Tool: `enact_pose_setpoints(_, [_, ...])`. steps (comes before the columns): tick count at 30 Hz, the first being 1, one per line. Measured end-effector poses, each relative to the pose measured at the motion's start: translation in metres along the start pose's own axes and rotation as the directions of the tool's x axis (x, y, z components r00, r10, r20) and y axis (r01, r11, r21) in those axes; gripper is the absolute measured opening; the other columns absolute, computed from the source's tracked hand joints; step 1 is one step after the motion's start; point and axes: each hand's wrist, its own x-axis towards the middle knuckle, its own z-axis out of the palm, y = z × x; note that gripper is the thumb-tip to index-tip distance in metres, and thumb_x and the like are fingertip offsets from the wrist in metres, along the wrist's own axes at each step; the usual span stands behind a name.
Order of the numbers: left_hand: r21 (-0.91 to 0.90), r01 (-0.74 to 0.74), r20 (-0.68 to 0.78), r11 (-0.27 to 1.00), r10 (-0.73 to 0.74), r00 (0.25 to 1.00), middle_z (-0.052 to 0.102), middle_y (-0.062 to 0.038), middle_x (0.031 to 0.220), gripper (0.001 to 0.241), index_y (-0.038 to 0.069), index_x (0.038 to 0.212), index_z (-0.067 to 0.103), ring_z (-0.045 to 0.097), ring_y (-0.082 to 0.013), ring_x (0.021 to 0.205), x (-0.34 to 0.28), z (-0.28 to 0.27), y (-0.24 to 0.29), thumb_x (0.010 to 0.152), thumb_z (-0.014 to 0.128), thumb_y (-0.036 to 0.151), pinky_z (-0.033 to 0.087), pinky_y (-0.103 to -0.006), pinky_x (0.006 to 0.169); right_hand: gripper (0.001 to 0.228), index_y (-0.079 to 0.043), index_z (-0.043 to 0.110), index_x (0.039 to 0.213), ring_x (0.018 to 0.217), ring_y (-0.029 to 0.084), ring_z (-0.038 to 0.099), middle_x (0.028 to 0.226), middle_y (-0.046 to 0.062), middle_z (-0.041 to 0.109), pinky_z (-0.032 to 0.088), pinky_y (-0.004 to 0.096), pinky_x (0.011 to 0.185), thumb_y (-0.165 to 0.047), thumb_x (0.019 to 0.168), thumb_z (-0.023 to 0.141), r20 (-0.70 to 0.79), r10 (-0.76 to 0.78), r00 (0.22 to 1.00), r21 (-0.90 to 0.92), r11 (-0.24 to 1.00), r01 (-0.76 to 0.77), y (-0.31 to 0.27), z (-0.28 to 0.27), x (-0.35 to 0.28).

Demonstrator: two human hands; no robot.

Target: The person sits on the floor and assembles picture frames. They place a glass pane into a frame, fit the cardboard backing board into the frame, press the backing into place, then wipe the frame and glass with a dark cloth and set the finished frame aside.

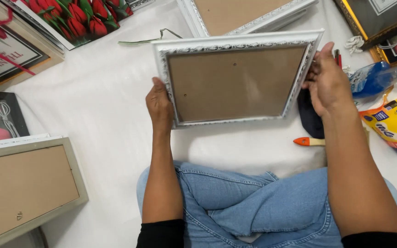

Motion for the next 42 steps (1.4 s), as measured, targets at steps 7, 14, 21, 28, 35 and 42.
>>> enact_pose_setpoints(7, [-0.557,-0.138,0.036,0.819,0.189,0.981,0.062,-0.005,0.079,0.089,0.011,0.073,0.066,0.059,-0.0181,0.079,0.004,-0.007,-0.018,0.084,0.012,0.081,0.042,-0.0326,0.092,0.060,-0.005,0.069,0.078,0.098,0.021,0.065,0.129,0.019,0.069,0.043,0.034,0.114,-0.057,0.098,0.047,0.295,-0.108,0.949,0.449,0.893,-0.038,-0.032,0.010,-0.040])
enact_pose_setpoints(14, [-0.535,-0.038,0.129,0.844,0.125,0.984,-0.001,-0.015,0.173,0.090,0.007,0.162,0.015,-0.014,-0.0282,0.159,0.011,-0.005,-0.036,0.096,0.032,0.066,-0.009,-0.0528,0.125,0.079,-0.004,0.046,0.149,0.133,0.033,0.046,0.145,0.030,0.039,0.041,0.028,0.113,0.000,0.070,0.045,0.287,0.030,0.957,0.238,0.966,-0.102,-0.032,-0.008,-0.037])
enact_pose_setpoints(21, [-0.561,0.383,0.241,0.734,-0.297,0.924,0.001,-0.035,0.165,0.120,-0.011,0.157,0.005,0.007,-0.0481,0.152,0.014,-0.008,-0.036,0.083,0.058,0.067,0.016,-0.0537,0.121,0.092,0.002,0.034,0.158,0.130,0.042,0.056,0.153,0.043,0.036,0.049,0.016,0.096,0.007,0.066,0.046,0.454,-0.008,0.891,0.167,0.983,-0.076,-0.019,-0.025,-0.028])
enact_pose_setpoints(28, [-0.032,0.463,0.284,0.886,-0.436,0.854,0.064,-0.040,0.123,0.094,-0.007,0.146,0.047,0.071,-0.0510,0.105,0.000,-0.001,-0.005,0.070,0.072,0.043,0.062,-0.0477,0.083,0.072,0.000,0.044,0.150,0.128,0.041,0.059,0.148,0.039,0.045,0.042,0.032,0.110,0.002,0.078,0.052,0.133,0.110,0.985,-0.259,0.963,-0.072,-0.021,-0.016,-0.030])
enact_pose_setpoints(35, [0.383,0.352,0.330,0.854,-0.483,0.811,0.071,-0.021,0.103,0.063,-0.006,0.135,0.059,0.068,-0.0265,0.086,-0.007,-0.006,-0.069,0.084,0.076,0.027,0.060,-0.0366,0.070,0.054,-0.002,0.060,0.138,0.108,0.032,0.063,0.124,0.020,0.063,0.054,0.042,0.082,-0.019,0.087,0.069,-0.092,0.131,0.987,-0.410,0.898,-0.158,0.066,-0.051,0.015])
enact_pose_setpoints(42, [0.702,0.128,0.280,0.700,-0.438,0.854,0.074,-0.024,0.109,0.061,-0.003,0.129,0.066,0.071,-0.0406,0.108,-0.006,-0.002,-0.093,0.089,0.074,0.042,0.061,-0.0513,0.083,0.063,-0.005,0.063,0.137,0.101,0.037,0.065,0.115,0.021,0.062,0.055,0.051,0.072,-0.022,0.078,0.078,-0.148,0.086,0.985,-0.401,0.905,-0.139,0.153,-0.065,0.068])
